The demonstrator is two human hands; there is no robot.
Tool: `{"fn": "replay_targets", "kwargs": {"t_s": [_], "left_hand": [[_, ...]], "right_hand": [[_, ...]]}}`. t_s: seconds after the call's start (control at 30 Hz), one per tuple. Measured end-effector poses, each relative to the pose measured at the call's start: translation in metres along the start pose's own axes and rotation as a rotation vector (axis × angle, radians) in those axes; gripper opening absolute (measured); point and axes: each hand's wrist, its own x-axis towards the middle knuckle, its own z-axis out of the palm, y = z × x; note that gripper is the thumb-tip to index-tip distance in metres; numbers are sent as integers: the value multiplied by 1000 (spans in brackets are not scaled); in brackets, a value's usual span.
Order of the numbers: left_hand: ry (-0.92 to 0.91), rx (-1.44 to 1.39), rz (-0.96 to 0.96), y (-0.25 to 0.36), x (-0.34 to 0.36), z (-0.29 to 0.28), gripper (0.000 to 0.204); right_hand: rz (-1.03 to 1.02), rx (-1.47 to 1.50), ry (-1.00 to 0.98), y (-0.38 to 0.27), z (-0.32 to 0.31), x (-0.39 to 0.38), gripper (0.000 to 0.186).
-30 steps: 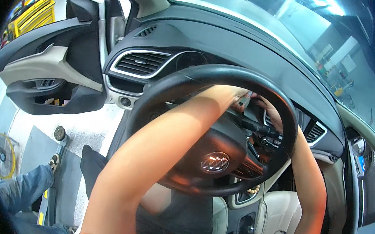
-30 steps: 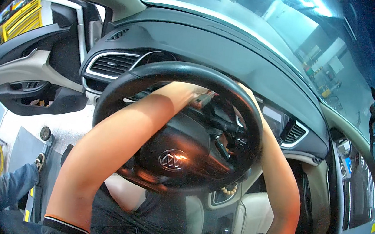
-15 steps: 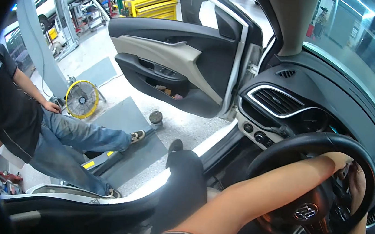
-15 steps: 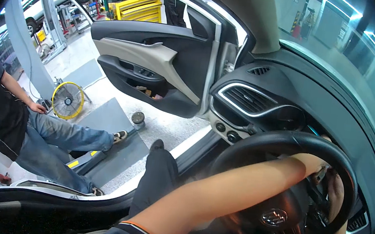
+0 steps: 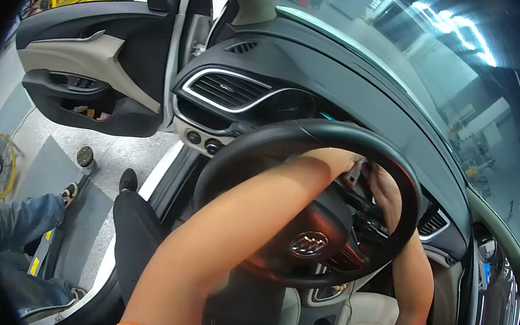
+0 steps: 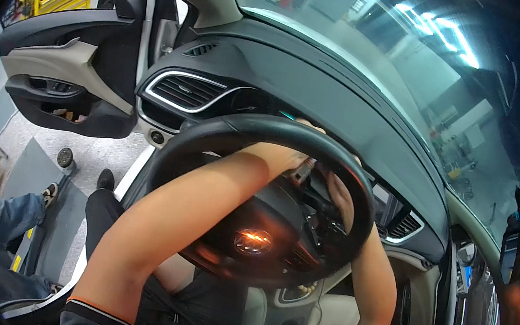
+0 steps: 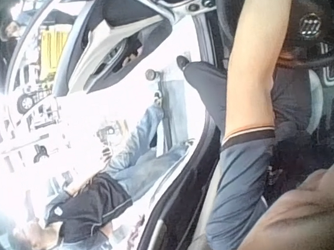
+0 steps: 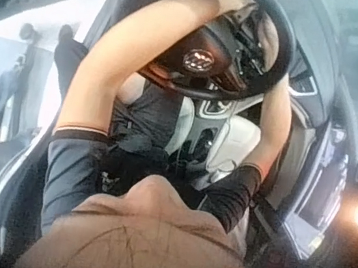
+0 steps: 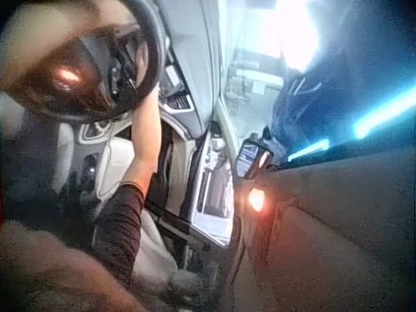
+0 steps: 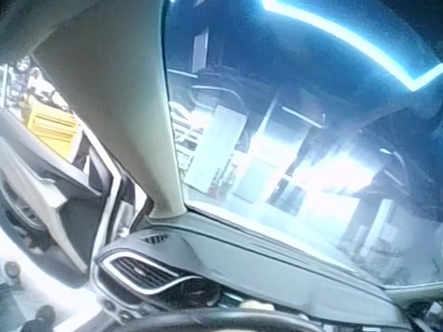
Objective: Repairing and inspecting parts of the steering column and air vents inside a vehicle.
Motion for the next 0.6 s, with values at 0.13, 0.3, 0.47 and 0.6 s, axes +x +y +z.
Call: {"fn": "replay_targets", "kwargs": {"t_s": [0.13, 0.3, 0.47, 0.6], "left_hand": [[-111, -32, -31, -8, 4, 33, 24], [-143, -60, -102, -27, 6, 50, 23], [-213, -94, -171, -44, 8, 70, 23], [-225, -132, -233, -64, 9, 70, 23]], "right_hand": [[67, 541, 125, 17, -15, -9, 14], [15, 698, -27, -5, -13, -4, 22], [215, 352, 81, -36, -12, -14, 18], [204, 663, -128, -62, -6, -17, 18]]}}
